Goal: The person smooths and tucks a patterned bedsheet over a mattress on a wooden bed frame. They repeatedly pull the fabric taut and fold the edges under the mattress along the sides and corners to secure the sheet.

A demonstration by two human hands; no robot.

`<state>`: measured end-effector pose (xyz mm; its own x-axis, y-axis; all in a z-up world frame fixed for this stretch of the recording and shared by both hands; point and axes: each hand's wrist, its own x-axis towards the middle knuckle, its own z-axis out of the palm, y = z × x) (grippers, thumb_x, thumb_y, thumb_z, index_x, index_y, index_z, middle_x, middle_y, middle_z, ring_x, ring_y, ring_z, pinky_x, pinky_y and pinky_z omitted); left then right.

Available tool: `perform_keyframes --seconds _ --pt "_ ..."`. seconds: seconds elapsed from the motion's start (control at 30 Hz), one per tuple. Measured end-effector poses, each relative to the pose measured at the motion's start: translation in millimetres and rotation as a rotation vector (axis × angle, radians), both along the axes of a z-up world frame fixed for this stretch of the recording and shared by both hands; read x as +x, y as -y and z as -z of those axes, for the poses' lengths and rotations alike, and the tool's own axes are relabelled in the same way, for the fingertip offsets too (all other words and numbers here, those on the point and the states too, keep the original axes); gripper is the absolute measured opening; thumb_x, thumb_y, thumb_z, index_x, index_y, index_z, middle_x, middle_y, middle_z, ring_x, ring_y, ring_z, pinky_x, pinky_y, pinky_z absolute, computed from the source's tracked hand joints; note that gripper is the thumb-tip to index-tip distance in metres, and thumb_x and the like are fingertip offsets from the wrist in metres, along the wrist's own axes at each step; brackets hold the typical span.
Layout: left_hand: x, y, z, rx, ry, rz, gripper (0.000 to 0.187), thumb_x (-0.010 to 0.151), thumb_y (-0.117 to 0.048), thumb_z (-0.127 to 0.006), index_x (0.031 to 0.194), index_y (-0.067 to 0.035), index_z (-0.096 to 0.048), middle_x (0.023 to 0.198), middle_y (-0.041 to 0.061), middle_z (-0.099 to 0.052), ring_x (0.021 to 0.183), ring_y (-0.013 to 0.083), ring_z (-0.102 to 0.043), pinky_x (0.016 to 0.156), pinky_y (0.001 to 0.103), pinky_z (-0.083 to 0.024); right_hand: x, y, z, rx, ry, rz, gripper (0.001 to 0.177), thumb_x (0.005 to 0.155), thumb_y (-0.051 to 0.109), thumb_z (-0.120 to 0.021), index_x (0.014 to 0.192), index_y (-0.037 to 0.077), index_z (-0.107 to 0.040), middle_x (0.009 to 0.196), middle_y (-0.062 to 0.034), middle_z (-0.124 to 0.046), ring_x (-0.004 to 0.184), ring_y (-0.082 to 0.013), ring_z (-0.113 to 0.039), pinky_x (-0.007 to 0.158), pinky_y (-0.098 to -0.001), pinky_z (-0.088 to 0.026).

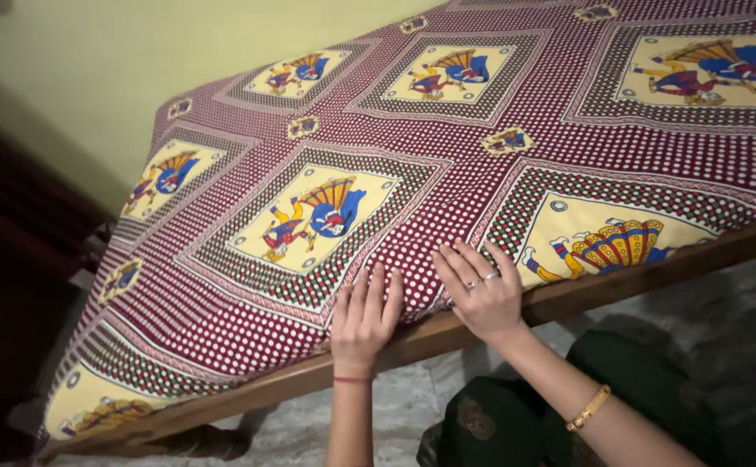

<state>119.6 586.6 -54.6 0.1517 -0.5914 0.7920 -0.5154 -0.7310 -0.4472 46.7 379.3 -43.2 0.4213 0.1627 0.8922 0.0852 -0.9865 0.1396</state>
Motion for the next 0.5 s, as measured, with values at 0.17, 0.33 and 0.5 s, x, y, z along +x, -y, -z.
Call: perform_keyframes --seconds 0.17,0.33,0.5 --pt "1 -3 9 0.006 0.008 -0.005 0.034 0.102 -0.027 -0.056 0.134 -0.018 -0.063 0.138 0.006 -0.066 0.121 0.0242 -0.065 0.103 0.043 -0.050 -5 -21 0 -0.087 -0.036 -0.165 0.053 0.081 0.027 -0.062 0.130 0.008 -0.066 0.134 -0.0097 -0.066 0.123 -0.0264 -0.062 0.107 -0.0505 -0.044" --pt "-34 -4 -11 -0.088 -0.432 0.113 0.061 0.088 -0.031 -0.061 0.143 -0.006 -0.054 0.148 0.016 -0.054 0.134 0.0331 -0.051 0.113 0.052 -0.038 -1 -38 2 -0.043 -0.010 -0.150 0.044 0.089 0.017 -0.061 0.129 0.004 -0.070 0.129 -0.0081 -0.070 0.120 -0.0225 -0.065 0.107 -0.0437 -0.048" --pt "-61 -56 -20 -0.002 -0.405 -0.084 0.065 0.083 -0.013 -0.054 0.147 -0.012 -0.050 0.151 0.012 -0.051 0.141 0.0262 -0.048 0.118 0.053 -0.033 1 -37 6 -0.032 0.027 -0.165 0.032 0.090 0.014 -0.062 0.117 0.006 -0.075 0.121 -0.0051 -0.073 0.114 -0.0200 -0.067 0.103 -0.0408 -0.051"
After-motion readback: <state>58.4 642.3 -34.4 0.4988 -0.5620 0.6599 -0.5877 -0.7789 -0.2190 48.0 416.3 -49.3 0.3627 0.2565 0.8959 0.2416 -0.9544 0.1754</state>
